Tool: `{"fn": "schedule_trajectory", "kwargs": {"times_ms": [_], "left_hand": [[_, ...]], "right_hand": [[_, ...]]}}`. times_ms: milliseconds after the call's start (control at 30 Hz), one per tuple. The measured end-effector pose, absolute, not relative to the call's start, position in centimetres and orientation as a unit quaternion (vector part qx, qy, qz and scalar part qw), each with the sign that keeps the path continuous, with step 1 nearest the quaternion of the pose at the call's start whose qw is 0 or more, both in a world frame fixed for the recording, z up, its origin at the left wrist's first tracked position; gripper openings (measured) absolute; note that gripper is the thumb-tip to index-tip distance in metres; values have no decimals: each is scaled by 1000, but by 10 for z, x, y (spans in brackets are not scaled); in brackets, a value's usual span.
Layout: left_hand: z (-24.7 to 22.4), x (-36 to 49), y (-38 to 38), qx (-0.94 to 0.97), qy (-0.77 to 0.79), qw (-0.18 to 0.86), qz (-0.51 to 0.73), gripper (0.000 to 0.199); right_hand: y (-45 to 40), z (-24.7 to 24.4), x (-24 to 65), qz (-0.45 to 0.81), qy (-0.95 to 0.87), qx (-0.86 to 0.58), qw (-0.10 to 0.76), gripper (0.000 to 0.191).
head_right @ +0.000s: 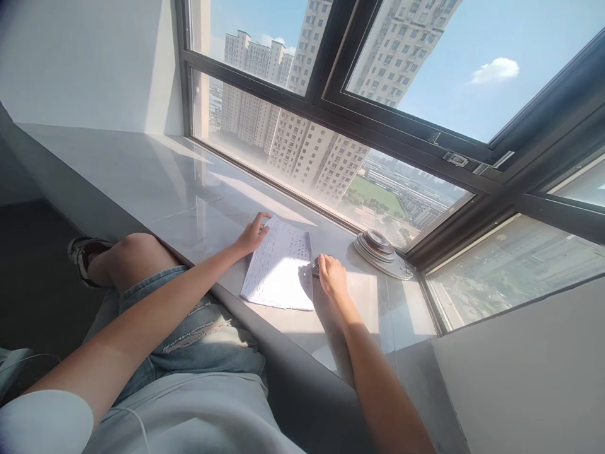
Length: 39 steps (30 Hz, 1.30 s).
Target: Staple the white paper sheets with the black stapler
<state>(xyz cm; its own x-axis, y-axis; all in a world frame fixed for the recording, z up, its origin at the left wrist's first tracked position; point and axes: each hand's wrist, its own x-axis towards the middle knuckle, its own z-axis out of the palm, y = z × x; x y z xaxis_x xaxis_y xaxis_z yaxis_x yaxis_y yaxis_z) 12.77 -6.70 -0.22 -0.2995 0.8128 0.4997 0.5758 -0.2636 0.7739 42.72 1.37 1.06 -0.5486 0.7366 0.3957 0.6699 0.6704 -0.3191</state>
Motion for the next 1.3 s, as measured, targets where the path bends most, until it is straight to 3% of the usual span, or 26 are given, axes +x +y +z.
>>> {"fn": "schedule_trajectory", "kwargs": {"times_ms": [500, 1300], "left_hand": [[-2, 128, -68, 588, 584, 127, 545, 32], [0, 128, -69, 584, 590, 130, 542, 32]], "right_hand": [[3, 13, 419, -33, -882, -436, 174, 44], [1, -2, 414, -133, -877, -421, 190, 41]]}}
